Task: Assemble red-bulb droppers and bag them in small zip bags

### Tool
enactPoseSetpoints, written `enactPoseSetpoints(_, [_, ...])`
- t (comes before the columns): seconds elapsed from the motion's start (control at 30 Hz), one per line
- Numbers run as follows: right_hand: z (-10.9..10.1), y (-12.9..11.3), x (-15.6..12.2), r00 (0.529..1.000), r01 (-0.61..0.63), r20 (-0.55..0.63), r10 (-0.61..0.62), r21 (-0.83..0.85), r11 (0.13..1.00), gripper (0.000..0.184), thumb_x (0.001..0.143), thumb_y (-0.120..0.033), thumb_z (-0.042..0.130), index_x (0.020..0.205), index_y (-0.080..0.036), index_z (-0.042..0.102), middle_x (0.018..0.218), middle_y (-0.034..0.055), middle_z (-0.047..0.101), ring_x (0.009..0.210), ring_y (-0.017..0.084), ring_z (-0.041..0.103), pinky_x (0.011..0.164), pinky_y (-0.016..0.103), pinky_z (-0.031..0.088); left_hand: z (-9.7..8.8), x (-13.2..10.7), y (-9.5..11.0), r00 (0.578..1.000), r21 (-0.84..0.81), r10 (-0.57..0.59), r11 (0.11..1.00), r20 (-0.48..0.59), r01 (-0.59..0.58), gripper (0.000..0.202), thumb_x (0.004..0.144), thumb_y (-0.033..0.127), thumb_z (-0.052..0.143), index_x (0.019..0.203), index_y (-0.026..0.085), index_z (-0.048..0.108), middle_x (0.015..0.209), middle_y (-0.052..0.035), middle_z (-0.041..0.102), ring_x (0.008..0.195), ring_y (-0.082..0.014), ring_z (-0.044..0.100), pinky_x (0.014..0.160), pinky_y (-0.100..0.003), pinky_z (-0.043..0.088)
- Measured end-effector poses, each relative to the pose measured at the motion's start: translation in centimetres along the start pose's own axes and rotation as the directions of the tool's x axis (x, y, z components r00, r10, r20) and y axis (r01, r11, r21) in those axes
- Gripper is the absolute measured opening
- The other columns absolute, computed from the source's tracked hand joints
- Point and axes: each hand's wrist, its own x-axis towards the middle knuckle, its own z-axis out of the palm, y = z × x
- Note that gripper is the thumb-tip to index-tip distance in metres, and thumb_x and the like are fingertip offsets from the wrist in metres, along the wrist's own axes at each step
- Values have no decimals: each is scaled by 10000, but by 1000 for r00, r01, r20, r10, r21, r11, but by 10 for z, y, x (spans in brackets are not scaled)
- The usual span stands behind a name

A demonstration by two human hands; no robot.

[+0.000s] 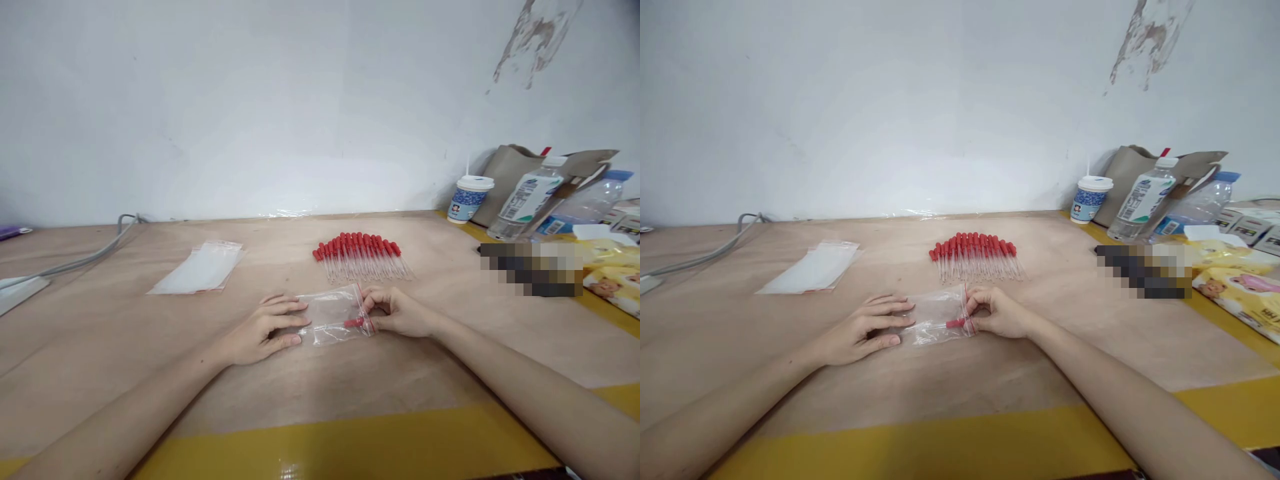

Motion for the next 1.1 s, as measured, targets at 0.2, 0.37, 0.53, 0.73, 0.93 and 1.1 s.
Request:
enactPoseSetpoints(0.2, [5, 4, 1, 999, 7, -42, -6, 13, 1000, 202, 752, -371, 593, 701, -181, 640, 837, 30, 546, 782, 134, 529, 713, 276, 431, 0, -1, -1, 999, 32, -31, 999, 21, 30, 341, 847, 371, 480, 1178, 304, 531, 1296, -23, 478, 1211, -217, 403, 1042, -449, 233])
enactPoseSetpoints(0.37, [4, -1, -2, 999, 39, 19, -37, -114, 993, 138, 778, -291, 573, 732, -219, 681, 937, 36, 527, 884, 146, 517, 788, 293, 419, 0, -1, -1, 1000, 42, -24, 999, 11, 23, 329, 850, 366, 477, 1167, 304, 540, 1290, -24, 484, 1208, -211, 408, 1036, -448, 247])
enactPoseSetpoints(0.53, [-2, -5, -3, 994, 80, 89, -66, -165, 983, 142, 788, -233, 546, 852, -221, 673, 1006, 44, 524, 968, 147, 500, 864, 303, 398, 2, -1, -2, 999, 20, 6, 1000, -36, -5, 283, 837, 341, 507, 1102, 291, 595, 1226, -38, 545, 1174, -212, 450, 1032, -453, 261])
enactPoseSetpoints(0.73, [-20, 4, 13, 976, -130, -206, 74, -273, 953, 146, 758, -281, 553, 741, -168, 642, 744, 30, 625, 671, 128, 557, 606, 240, 423, 4, -2, -4, 998, -103, 30, 994, -46, -35, 294, 851, 269, 492, 1133, 256, 575, 1227, -57, 542, 1165, -204, 465, 1031, -433, 296])
enactPoseSetpoints(0.93, [-37, 11, 67, 824, -398, -559, 89, -460, 793, 163, 742, -285, 543, 731, -176, 663, 659, 17, 618, 623, 139, 537, 593, 252, 385, 5, -3, -4, 999, -159, -11, 987, -35, 5, 295, 838, 264, 509, 1123, 251, 585, 1241, -56, 529, 1167, -204, 465, 1015, -398, 340])
enactPoseSetpoints(1.1, [-42, 17, 115, 791, -495, -612, 18, -622, 607, 269, 803, -331, 469, 965, -241, 663, 997, 81, 599, 985, 248, 479, 815, 384, 347, 6, -4, -6, 999, -177, -17, 984, -46, 9, 300, 831, 264, 523, 1124, 261, 583, 1236, -52, 534, 1163, -213, 469, 1010, -408, 345])
